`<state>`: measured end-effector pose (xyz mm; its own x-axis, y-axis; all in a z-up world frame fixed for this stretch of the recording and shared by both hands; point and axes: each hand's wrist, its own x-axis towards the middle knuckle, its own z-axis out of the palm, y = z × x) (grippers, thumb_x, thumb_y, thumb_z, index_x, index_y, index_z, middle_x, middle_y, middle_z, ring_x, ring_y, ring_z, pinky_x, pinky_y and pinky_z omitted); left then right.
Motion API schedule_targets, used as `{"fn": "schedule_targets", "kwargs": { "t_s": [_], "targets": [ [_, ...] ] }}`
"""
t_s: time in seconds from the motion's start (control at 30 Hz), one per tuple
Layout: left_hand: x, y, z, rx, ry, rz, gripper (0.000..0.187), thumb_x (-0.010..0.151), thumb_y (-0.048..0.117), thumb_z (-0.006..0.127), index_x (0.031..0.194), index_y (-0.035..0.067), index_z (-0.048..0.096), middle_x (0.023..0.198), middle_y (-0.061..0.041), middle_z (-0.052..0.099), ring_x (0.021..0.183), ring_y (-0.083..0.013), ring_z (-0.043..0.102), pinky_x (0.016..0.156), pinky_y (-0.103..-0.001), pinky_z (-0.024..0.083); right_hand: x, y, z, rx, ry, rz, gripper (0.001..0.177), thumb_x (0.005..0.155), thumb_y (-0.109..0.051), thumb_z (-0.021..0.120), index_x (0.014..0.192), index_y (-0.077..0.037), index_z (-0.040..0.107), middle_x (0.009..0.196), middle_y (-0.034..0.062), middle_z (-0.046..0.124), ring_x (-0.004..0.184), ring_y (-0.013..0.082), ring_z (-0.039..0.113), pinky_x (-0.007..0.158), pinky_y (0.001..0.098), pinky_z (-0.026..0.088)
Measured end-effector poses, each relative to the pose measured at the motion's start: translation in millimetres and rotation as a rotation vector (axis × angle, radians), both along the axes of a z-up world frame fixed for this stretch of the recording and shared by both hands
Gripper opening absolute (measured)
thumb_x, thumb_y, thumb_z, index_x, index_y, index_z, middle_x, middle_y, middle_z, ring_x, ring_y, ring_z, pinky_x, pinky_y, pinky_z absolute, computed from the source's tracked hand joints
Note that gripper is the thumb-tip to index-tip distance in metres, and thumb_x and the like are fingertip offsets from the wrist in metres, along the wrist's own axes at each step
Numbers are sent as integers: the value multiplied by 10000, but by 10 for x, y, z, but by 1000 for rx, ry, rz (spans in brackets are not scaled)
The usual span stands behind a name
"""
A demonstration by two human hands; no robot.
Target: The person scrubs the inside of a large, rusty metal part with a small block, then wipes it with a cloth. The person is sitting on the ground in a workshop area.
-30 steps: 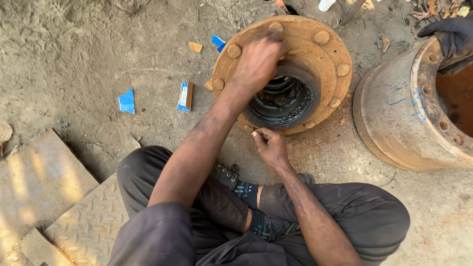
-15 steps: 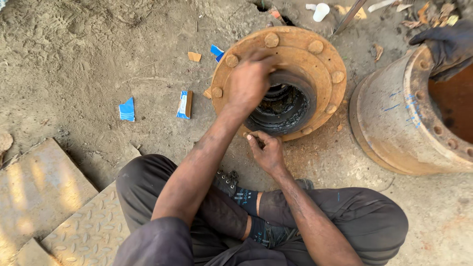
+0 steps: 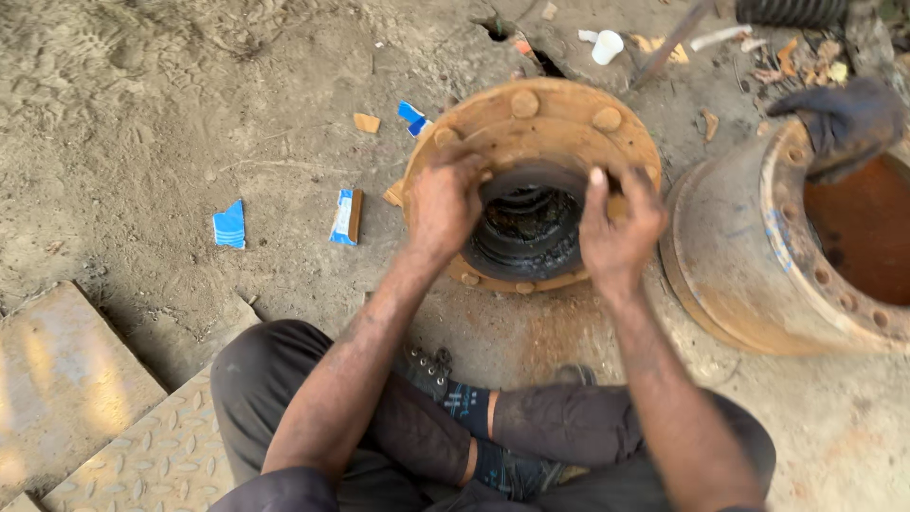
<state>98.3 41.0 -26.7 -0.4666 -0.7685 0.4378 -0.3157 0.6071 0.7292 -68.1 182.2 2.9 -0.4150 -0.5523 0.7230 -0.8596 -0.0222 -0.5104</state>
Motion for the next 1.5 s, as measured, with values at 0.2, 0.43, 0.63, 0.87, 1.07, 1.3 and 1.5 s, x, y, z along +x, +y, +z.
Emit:
{"fn": "schedule_targets", "kwargs": {
  "t_s": [0.2,0.43,0.63,0.87,1.07,1.3,1.5],
  "targets": [
    [-173,245,107,-238,-33,-63,289,854,-3,684,1117,101,746,1076,-75,676,1066,-295,672,824,-428,596,211,-53,30,37,45,53,206,1014,-5,724,1220,-15,716,1204,156,707,1155,284,669,999,421,561],
    [-247,261,126,-325,0,-121,364,838,-2,687,1184,107,709,1124,-67,665,1081,-291,656,875,-430,598,168,-144,78,136,73,102,254,938,-29,816,1179,-81,759,1165,78,721,1115,239,666,974,392,551],
    [-308,237,148,-19,232,-48,123,1008,118,656,1116,58,665,1138,-94,689,1009,-203,744,753,-329,632,120,-161,-54,139,12,92,38,1024,-38,749,1061,-39,739,1004,99,720,874,159,703,698,279,609],
    [-180,340,243,753,238,58,230,1044,197,558,956,61,722,863,-128,782,708,-236,735,532,-344,583,121,-22,56,197,-492,93,70,1096,-31,563,1102,9,620,858,71,736,583,80,622,440,232,486],
    [-535,895,-27,950,518,-359,400,1088,306,479,1143,-11,717,1007,-111,782,901,-155,755,825,-318,626,182,116,-71,110,-577,189,77,1070,-33,597,1131,12,614,915,106,738,737,131,732,589,235,631],
    [-690,836,-291,1005,436,-256,445,1084,316,494,1071,-43,757,833,-98,753,730,-109,667,697,-306,594,241,169,-74,271,-327,-5,100,1036,-59,676,1082,21,714,914,115,776,755,135,714,609,278,565],
    [-783,799,-443,1130,593,-287,407,1108,299,535,1076,-29,773,713,-27,632,638,-59,496,594,-282,485,237,67,-66,248,-417,45,82,1032,-58,692,1023,14,730,876,115,772,738,124,707,617,247,568]
  ]
}}
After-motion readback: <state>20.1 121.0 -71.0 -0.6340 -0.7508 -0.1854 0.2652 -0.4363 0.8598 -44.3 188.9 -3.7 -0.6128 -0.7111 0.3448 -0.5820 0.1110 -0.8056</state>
